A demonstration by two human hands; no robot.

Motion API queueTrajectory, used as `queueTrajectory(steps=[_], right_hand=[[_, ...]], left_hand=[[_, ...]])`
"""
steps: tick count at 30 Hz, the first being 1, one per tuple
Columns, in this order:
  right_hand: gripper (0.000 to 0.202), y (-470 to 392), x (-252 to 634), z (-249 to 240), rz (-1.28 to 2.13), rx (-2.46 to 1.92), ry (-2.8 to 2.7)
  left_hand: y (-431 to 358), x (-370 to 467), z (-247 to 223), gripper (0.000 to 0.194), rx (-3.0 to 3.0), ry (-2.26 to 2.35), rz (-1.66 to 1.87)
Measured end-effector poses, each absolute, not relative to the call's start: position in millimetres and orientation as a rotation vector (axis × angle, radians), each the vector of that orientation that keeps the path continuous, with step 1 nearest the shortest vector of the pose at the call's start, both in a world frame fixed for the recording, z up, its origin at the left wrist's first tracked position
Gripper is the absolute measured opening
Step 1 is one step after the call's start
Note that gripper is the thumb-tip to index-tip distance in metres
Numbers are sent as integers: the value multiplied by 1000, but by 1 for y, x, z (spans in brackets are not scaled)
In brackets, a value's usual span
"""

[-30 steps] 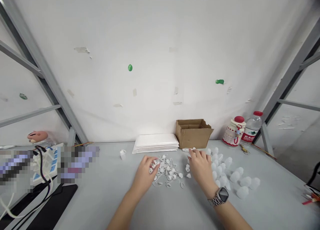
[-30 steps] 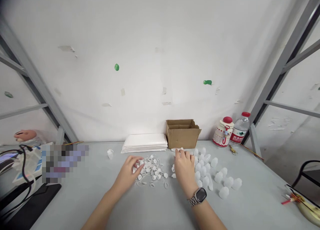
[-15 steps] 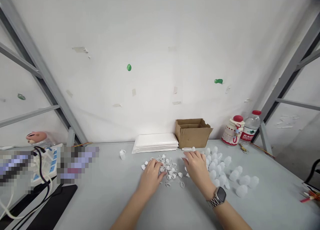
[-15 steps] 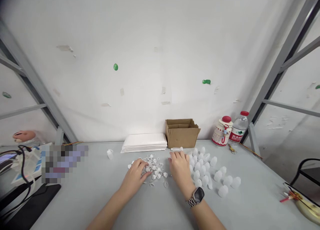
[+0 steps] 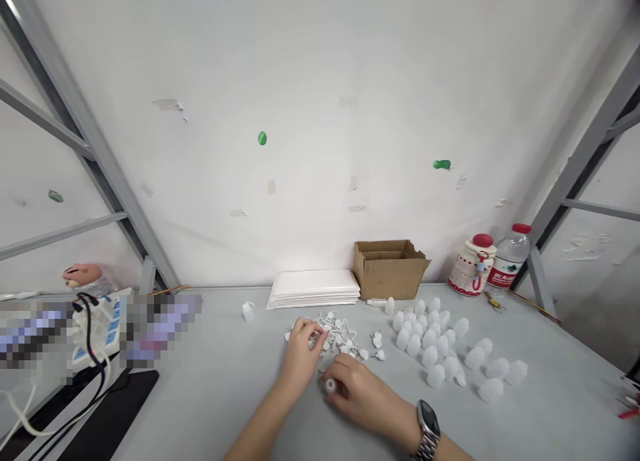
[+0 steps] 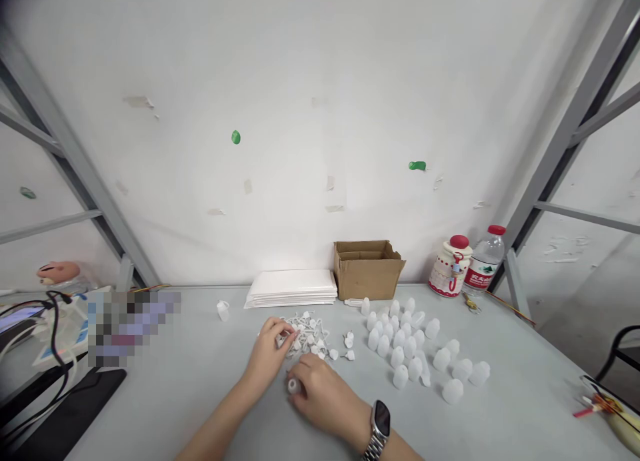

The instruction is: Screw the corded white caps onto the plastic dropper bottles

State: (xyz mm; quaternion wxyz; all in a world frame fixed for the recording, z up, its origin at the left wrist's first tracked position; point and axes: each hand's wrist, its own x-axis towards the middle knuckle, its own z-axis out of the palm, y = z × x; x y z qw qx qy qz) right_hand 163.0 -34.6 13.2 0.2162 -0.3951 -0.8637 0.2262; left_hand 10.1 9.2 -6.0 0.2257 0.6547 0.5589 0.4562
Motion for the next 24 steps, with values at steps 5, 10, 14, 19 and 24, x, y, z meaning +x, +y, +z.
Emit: queueTrajectory(steps=[5,10,14,19,24], right_hand=[[19,-31,162,15,686,-1178,-2175],[12,-24,167,19,676,-1223,-1952],[15,-20,169,17,662,-1229,-1834],[22,-16,170,13,764,-1326,-1764],[24,-13,169,9,839,-1319,-1720]], left_hand=[[9,11,-2,16,1535,1442,1304],[12,8,-2,17,1411,1448,1364],[13,5,0,19,1345,1451,1411],[13,5,1,16,1316,1389,1385],[14,5,-1,14,1276,1355,1381]])
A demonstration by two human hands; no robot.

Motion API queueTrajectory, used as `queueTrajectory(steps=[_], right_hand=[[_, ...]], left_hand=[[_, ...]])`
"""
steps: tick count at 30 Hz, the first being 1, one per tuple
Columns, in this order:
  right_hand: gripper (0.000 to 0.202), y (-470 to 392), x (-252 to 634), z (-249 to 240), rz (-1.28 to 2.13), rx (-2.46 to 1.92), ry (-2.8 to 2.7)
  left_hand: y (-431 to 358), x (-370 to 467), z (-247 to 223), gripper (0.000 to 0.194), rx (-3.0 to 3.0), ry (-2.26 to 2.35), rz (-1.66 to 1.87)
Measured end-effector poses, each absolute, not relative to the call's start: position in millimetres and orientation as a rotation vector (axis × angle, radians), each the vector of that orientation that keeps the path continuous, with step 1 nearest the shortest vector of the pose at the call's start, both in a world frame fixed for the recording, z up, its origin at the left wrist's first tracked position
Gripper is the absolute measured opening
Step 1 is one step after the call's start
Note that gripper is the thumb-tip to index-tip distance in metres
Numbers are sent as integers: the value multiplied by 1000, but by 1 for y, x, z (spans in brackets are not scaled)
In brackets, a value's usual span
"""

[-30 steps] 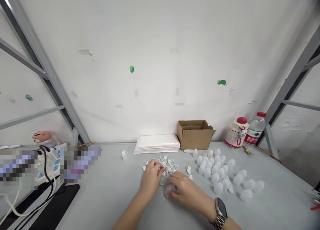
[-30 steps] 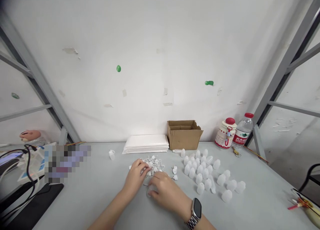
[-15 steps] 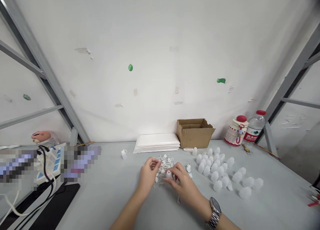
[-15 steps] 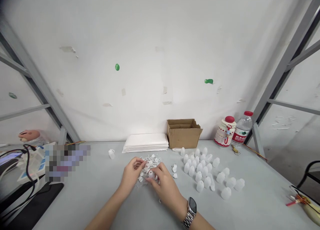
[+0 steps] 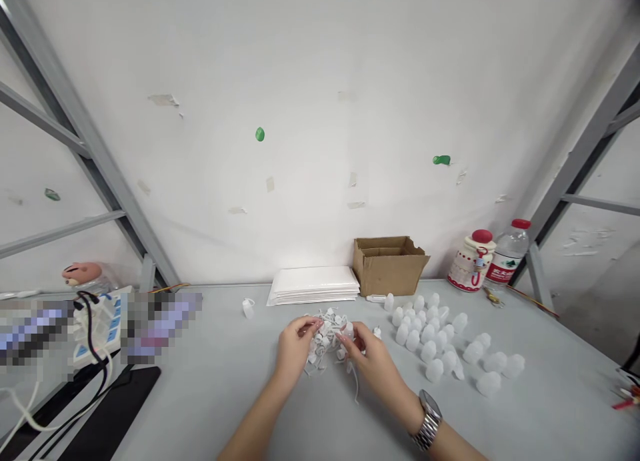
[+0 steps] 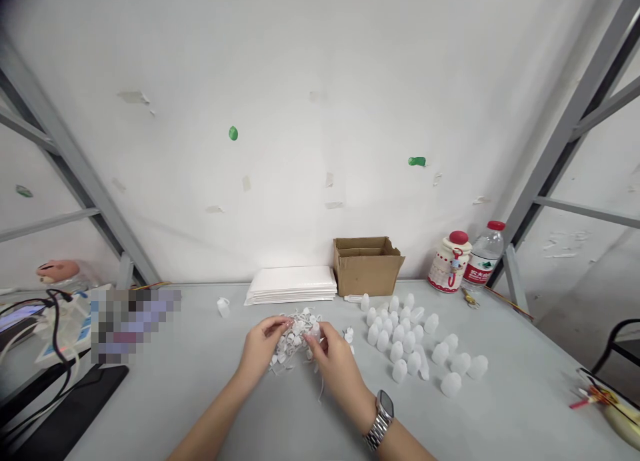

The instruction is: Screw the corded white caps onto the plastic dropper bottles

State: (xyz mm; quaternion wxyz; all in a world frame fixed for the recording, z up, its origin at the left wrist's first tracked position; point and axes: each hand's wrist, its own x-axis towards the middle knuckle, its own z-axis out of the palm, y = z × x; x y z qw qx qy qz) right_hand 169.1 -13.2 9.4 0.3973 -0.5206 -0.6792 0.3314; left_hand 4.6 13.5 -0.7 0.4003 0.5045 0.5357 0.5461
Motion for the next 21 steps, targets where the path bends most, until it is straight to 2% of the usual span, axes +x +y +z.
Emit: queueTrajectory(steps=[13,21], right_hand=[[21,-15,168,12,709,-1295,-1790],[19,-23,161,16,799,-1302,-1872]], left_hand=[[10,2,13,33,1022,1162,1431],[4,6,18,35,825,1078,1370]])
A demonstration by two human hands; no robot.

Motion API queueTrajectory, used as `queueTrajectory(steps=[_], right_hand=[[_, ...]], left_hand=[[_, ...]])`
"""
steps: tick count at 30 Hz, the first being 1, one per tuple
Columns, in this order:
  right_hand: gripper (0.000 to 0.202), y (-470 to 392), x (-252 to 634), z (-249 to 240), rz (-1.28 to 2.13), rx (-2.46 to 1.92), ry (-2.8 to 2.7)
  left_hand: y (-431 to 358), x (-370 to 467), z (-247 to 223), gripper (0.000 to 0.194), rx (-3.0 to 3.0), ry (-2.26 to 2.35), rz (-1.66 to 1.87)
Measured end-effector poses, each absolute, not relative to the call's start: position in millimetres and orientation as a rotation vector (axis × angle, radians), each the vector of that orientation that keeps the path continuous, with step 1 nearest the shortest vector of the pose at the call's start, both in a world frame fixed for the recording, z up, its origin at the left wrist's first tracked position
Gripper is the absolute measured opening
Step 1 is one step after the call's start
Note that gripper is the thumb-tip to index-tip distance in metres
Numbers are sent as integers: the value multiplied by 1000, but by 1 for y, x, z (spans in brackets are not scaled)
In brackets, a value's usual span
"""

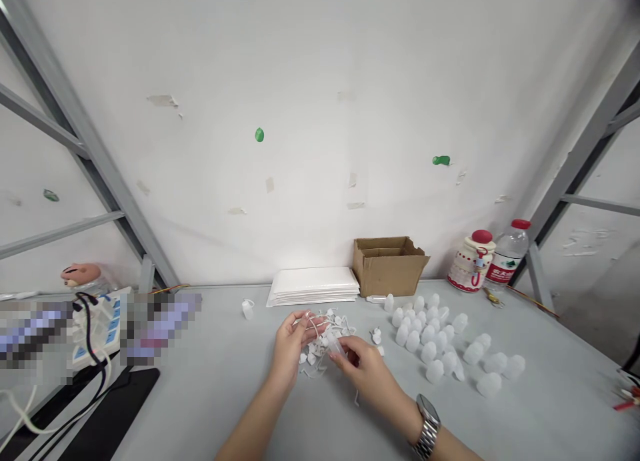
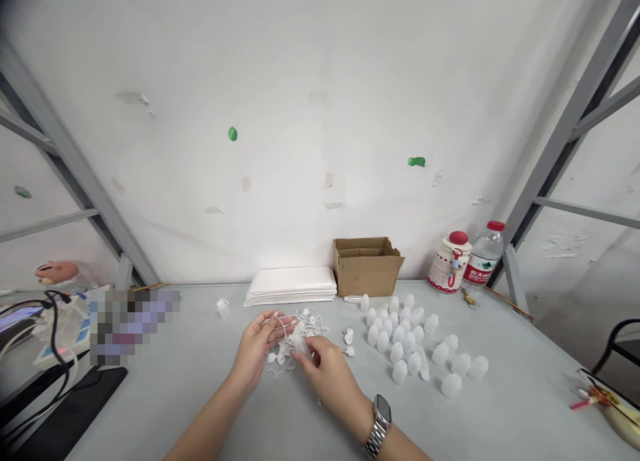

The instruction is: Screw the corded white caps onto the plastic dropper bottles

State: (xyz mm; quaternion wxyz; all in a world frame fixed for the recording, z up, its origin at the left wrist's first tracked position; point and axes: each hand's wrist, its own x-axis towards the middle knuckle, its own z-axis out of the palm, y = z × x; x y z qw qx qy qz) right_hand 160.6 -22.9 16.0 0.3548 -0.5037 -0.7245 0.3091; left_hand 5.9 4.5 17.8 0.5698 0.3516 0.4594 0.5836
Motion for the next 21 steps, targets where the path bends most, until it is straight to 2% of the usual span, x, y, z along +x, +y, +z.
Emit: queueTrajectory(steps=[21], right_hand=[[15,-30,157,17,815,-1274,-2022]], left_hand=[[-3,17,15,35,882,1042,1315]])
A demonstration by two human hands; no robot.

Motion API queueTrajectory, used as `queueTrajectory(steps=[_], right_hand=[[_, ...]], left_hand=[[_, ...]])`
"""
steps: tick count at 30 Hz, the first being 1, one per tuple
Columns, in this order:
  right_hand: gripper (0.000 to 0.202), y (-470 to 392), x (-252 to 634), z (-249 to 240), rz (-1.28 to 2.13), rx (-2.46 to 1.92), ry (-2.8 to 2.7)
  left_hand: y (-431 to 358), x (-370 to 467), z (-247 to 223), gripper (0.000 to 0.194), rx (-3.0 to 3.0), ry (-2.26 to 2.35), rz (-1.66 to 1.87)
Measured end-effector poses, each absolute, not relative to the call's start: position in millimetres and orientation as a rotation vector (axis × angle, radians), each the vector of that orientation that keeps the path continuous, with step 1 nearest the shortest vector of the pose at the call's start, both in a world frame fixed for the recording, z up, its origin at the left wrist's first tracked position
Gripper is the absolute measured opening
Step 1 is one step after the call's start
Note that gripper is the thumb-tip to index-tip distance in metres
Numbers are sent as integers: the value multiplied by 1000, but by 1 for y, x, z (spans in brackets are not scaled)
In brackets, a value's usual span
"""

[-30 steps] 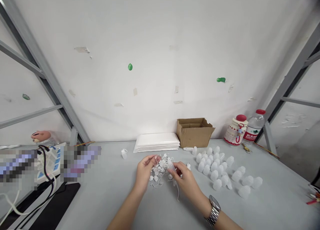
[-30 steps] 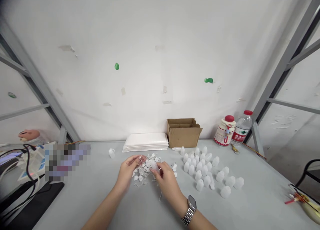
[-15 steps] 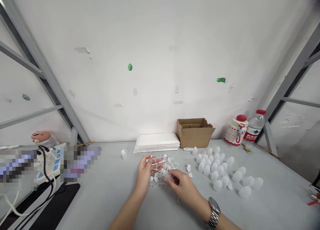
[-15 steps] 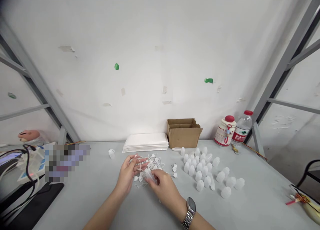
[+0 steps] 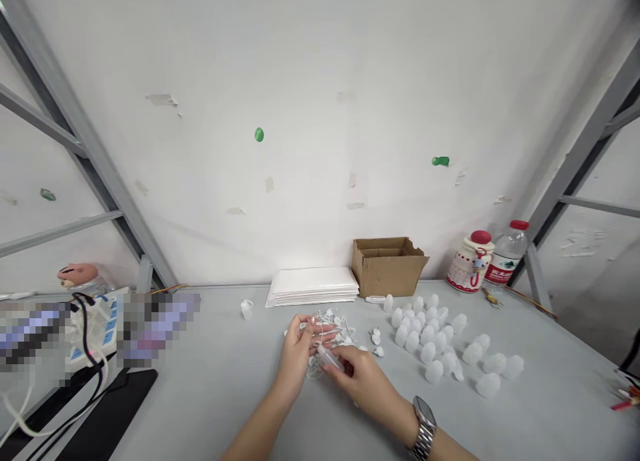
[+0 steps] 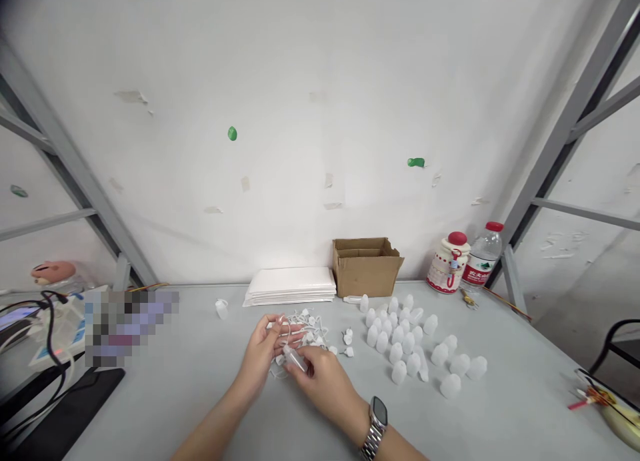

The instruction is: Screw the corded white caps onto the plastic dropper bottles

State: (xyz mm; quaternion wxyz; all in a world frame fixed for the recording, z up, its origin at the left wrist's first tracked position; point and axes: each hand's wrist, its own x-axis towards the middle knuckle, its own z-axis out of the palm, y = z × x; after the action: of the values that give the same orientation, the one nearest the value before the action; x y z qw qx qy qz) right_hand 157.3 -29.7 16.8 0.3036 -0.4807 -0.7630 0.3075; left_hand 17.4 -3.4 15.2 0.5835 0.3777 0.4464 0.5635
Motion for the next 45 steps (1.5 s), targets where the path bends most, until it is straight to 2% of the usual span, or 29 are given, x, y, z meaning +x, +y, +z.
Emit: queueTrajectory(steps=[8,15,22,28,39,45], right_hand=[[21,-25,158,12,841,-1349,-1908],[18,-24,158,10,908,-1276,-1818],[23,-20,158,8,1178,-1138,-1618],[17,-16,156,4,1278,-1097,-1511],[19,-23,157,7,881,-1174,-1592],[20,-23,160,15,834,-1204,-1587]], left_hand=[[-5,19,24,49,991,965,1257],[-2,16,18,36,1080,1032,1182],[-4,16,20,43,1105,1058,1176],[-4,14,19,29,1064,965,1180],[-7,18,22,24,993,882,1232],[-13,18,33,36,906,671,1112]])
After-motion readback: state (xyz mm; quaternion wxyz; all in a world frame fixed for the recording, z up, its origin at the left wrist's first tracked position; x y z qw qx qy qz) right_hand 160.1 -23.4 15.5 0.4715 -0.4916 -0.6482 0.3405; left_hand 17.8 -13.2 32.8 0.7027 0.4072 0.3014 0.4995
